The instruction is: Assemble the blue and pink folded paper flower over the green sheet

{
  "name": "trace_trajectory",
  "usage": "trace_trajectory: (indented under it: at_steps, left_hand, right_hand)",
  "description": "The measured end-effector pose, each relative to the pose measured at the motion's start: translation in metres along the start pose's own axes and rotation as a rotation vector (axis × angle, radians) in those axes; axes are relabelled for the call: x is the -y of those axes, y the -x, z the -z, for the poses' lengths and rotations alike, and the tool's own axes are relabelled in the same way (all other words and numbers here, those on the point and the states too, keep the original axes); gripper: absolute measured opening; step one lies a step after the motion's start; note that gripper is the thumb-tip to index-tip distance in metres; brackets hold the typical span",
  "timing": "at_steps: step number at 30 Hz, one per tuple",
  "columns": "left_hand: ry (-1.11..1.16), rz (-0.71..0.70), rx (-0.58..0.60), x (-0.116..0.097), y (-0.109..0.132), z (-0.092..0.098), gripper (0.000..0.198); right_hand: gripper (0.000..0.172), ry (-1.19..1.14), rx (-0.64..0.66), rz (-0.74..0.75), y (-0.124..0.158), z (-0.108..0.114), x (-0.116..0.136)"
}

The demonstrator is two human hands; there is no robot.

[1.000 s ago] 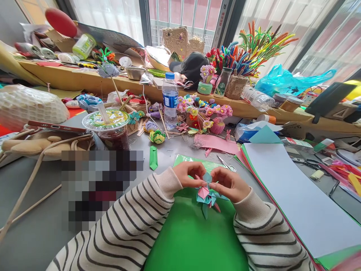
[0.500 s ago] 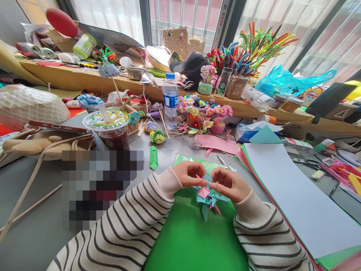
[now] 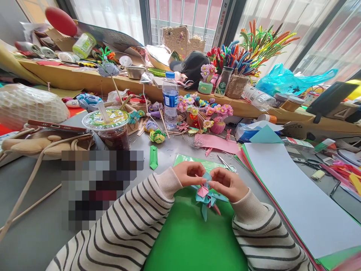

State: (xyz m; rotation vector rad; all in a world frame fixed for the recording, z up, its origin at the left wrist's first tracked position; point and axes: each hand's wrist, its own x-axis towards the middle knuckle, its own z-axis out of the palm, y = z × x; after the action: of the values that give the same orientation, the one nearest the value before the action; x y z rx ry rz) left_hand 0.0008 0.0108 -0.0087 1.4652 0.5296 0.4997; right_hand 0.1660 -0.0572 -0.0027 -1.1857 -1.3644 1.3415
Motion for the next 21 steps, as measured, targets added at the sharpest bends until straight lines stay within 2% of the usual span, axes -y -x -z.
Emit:
trace_trajectory:
  at_steps: [6,21]
  left_hand:
    - [0.025,-0.005,0.022,-0.0015,0.0007,0.0006,0.034]
    - [-0.152,-0.112,-0.039,0.0015,-0.0014,0.0006,0.026]
  right_hand:
    - [0.024,-0.038,0.017,0.013,0.0008,0.0005,0.0029]
    - [0.023,0.105,-0.056,0.111,-0.0014,-0.0010,-0.0034]
